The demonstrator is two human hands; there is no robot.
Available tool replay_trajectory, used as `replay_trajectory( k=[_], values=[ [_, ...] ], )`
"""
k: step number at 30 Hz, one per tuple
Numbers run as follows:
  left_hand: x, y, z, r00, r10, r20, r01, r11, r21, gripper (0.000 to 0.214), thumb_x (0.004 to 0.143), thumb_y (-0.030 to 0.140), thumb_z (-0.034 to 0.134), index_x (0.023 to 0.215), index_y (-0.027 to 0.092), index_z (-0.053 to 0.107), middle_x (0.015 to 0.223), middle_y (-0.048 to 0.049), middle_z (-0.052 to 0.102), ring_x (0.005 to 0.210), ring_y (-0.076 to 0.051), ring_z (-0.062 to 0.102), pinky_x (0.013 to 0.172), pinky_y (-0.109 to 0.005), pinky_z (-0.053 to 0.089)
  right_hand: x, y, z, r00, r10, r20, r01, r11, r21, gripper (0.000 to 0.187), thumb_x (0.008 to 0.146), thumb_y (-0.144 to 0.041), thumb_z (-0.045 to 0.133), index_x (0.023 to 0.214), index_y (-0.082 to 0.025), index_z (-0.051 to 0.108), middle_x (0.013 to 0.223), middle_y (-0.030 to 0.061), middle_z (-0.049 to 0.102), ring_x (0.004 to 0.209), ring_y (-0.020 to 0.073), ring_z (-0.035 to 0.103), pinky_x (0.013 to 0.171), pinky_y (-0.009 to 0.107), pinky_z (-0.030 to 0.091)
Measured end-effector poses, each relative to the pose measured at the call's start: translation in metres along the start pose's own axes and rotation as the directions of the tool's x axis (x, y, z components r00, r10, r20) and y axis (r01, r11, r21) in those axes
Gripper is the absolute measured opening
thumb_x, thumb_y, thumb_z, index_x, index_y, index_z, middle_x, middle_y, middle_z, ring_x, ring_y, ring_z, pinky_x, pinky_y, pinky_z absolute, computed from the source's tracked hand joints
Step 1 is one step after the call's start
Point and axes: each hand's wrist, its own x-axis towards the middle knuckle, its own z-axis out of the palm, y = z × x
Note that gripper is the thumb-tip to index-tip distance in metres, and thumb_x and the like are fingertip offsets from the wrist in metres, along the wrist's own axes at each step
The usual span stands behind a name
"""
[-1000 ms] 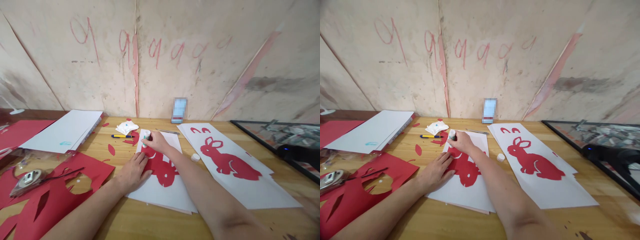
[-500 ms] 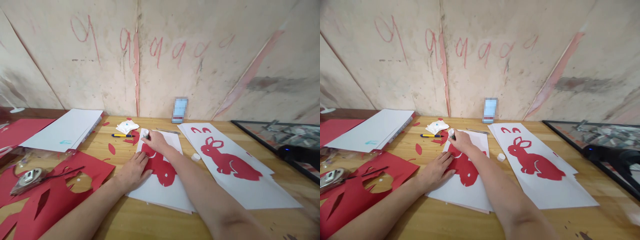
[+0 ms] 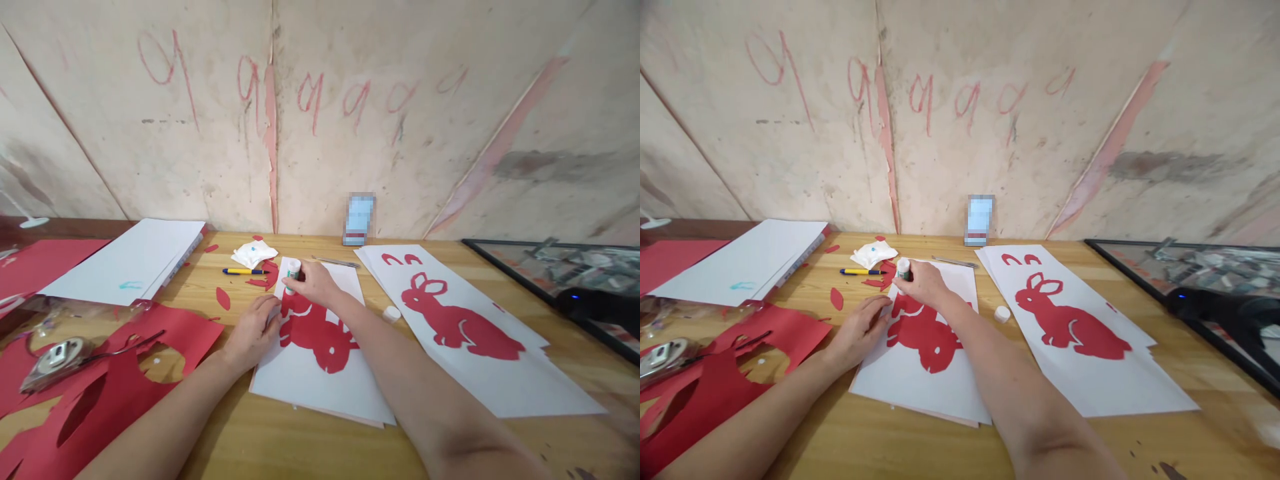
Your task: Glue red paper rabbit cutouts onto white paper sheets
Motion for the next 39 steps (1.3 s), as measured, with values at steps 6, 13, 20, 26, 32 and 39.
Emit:
replay_trajectory(
  k=[6, 13, 20, 26, 32, 39],
  values=[
    [0.002, 0.0, -0.005, 0.994, 0.107, -0.012, -0.108, 0.992, -0.062, 0.025, 0.091, 0.013, 0.042, 0.095, 0.021, 0.064, 0.1, -0.007, 0.07, 0.098, -0.02, 0.064, 0.089, -0.037, 0.055, -0.003, -0.003, 0.004, 0.998, -0.031, 0.047, 0.031, 1.0, -0.005, 0.018, 0.077, -0.035, 0.066, 0.07, -0.02, 0.057, 0.064, -0.0019, 0.062, 0.059, 0.0127, 0.051, 0.056, 0.024, 0.032],
    [-0.001, 0.006, -0.007, 0.959, 0.267, 0.096, -0.273, 0.961, 0.05, 0.03, 0.089, 0.008, 0.042, 0.095, 0.02, 0.068, 0.099, -0.0085, 0.072, 0.102, -0.023, 0.063, 0.089, -0.038, 0.055, -0.01, -0.012, 0.009, 0.992, -0.073, 0.104, 0.079, 0.996, -0.052, 0.017, 0.077, -0.033, 0.065, 0.07, -0.021, 0.056, 0.07, 0.0003, 0.065, 0.062, 0.0138, 0.053, 0.057, 0.024, 0.031],
    [-0.001, 0.007, -0.006, 0.957, 0.23, 0.174, -0.251, 0.962, 0.107, 0.03, 0.088, 0.006, 0.041, 0.09, 0.019, 0.068, 0.093, -0.0082, 0.072, 0.096, -0.023, 0.063, 0.086, -0.037, 0.056, -0.009, -0.011, 0.013, 0.987, -0.096, 0.128, 0.112, 0.986, -0.124, 0.016, 0.08, -0.035, 0.064, 0.076, -0.02, 0.058, 0.071, 0.0014, 0.066, 0.063, 0.0147, 0.054, 0.057, 0.025, 0.031],
    [-0.001, 0.006, -0.004, 0.961, 0.226, 0.157, -0.24, 0.967, 0.079, 0.029, 0.088, 0.006, 0.042, 0.089, 0.019, 0.068, 0.094, -0.0084, 0.071, 0.097, -0.022, 0.063, 0.086, -0.036, 0.054, -0.007, -0.005, 0.012, 0.992, -0.073, 0.102, 0.09, 0.98, -0.178, 0.018, 0.083, -0.038, 0.062, 0.083, -0.02, 0.059, 0.074, 0.0028, 0.067, 0.067, 0.0166, 0.057, 0.06, 0.025, 0.032],
    [-0.001, 0.001, -0.002, 0.989, 0.138, 0.057, -0.131, 0.986, -0.105, 0.027, 0.087, 0.01, 0.045, 0.093, 0.02, 0.069, 0.097, -0.0071, 0.073, 0.094, -0.02, 0.066, 0.086, -0.034, 0.053, -0.004, 0.002, 0.007, 0.999, -0.025, -0.03, 0.021, 0.993, -0.117, 0.019, 0.083, -0.037, 0.063, 0.082, -0.019, 0.057, 0.071, 0.0016, 0.064, 0.064, 0.015, 0.054, 0.06, 0.025, 0.032],
    [0.002, -0.018, -0.002, 0.944, -0.325, -0.046, 0.272, 0.852, -0.448, 0.034, 0.081, 0.02, 0.051, 0.112, 0.019, 0.064, 0.106, -0.0071, 0.072, 0.103, -0.022, 0.066, 0.094, -0.037, 0.05, -0.008, -0.008, 0.001, 0.984, -0.128, 0.126, 0.117, 0.989, 0.091, 0.021, 0.074, -0.033, 0.067, 0.067, -0.02, 0.052, 0.063, -0.0026, 0.058, 0.058, 0.0115, 0.047, 0.055, 0.024, 0.029]
  ],
)
